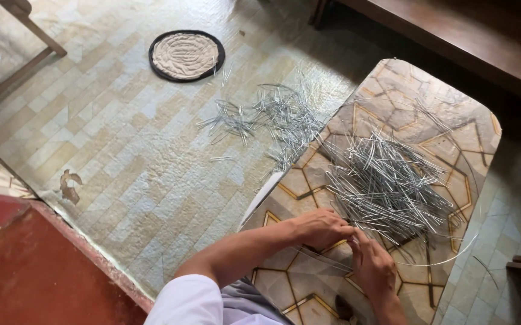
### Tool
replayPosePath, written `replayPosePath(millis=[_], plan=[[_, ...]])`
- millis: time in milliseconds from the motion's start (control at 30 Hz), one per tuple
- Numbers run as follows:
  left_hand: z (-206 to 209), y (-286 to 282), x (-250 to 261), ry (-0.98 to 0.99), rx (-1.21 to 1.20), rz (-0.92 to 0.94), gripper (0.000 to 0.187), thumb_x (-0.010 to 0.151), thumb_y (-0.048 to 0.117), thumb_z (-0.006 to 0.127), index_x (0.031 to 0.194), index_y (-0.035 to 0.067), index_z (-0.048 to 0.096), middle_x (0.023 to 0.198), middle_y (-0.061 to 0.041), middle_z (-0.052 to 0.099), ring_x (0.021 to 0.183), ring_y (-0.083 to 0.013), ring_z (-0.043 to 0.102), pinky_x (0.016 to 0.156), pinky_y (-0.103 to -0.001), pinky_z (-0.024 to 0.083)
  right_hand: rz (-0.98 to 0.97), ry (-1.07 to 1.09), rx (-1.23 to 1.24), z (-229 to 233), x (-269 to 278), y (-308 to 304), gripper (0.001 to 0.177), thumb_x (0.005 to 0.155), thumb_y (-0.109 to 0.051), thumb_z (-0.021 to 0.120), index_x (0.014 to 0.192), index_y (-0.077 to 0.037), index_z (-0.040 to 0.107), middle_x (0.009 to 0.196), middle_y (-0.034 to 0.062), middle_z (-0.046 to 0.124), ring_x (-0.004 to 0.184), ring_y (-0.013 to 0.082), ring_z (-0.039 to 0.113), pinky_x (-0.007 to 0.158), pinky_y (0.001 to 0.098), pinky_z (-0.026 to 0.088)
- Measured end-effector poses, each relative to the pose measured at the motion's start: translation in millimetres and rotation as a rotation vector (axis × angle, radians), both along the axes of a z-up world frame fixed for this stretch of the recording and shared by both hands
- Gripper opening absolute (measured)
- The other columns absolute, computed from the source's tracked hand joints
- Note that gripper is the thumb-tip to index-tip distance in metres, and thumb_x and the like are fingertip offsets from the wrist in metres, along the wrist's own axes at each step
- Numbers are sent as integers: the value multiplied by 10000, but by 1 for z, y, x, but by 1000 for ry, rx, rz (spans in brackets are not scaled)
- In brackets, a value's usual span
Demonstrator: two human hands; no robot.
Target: Cutting and bending thin metal wires using pliers to create small components
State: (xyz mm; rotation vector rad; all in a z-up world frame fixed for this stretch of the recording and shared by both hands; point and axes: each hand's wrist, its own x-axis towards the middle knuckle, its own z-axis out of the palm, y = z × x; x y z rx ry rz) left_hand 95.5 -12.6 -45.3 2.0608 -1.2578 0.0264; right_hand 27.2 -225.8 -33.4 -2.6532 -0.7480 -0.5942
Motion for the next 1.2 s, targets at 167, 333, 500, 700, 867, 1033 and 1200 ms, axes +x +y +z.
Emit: replayPosePath(millis=[167,333,500,700,867,1033,1200], plan=[[7,3,-1,71,80,-10,197,1050,239,468,923,116,554,657,-5,574,565,-187,479,671,-367,422,46,-184,-28,18,-4,5,195,977,-178,731,1145,-84,760,1052,83,729,789,258,707,691,396,571],[9,4,1,63,131,-42,213,1053,249,453,898,124,528,754,-31,695,609,-232,570,716,-399,425,123,-159,21,17,-4,9,155,981,-52,694,1112,1,760,1031,137,754,805,274,721,724,399,579],[3,2,3,24,140,-55,163,1012,239,463,910,132,530,832,-55,760,687,-324,667,692,-437,406,86,-121,-6,7,-5,7,149,1011,-74,652,1110,-35,756,981,77,753,774,251,710,670,373,549],[5,2,4,6,107,-53,166,1012,240,479,925,132,568,828,-60,735,709,-288,673,685,-414,429,91,-40,11,16,-2,11,64,1015,-62,636,1029,-27,687,940,96,736,782,279,703,669,400,548],[11,6,4,50,146,-34,188,1040,257,493,904,151,570,688,4,651,568,-188,492,719,-366,383,26,-27,-76,6,-6,-1,230,1029,-165,644,1239,-88,699,885,76,679,731,268,643,683,422,531],[14,9,3,41,169,-36,186,1036,268,481,898,160,544,663,14,641,546,-192,479,706,-368,370,21,-51,-131,-3,-8,-5,297,1024,-152,658,1310,-88,697,875,81,662,730,263,631,689,424,521],[11,5,5,76,147,-26,220,1044,255,487,846,164,517,576,31,563,488,-179,395,691,-376,381,-9,-9,-139,-6,-8,-5,263,1029,-103,606,1265,-63,714,803,88,680,664,259,621,572,412,485]])
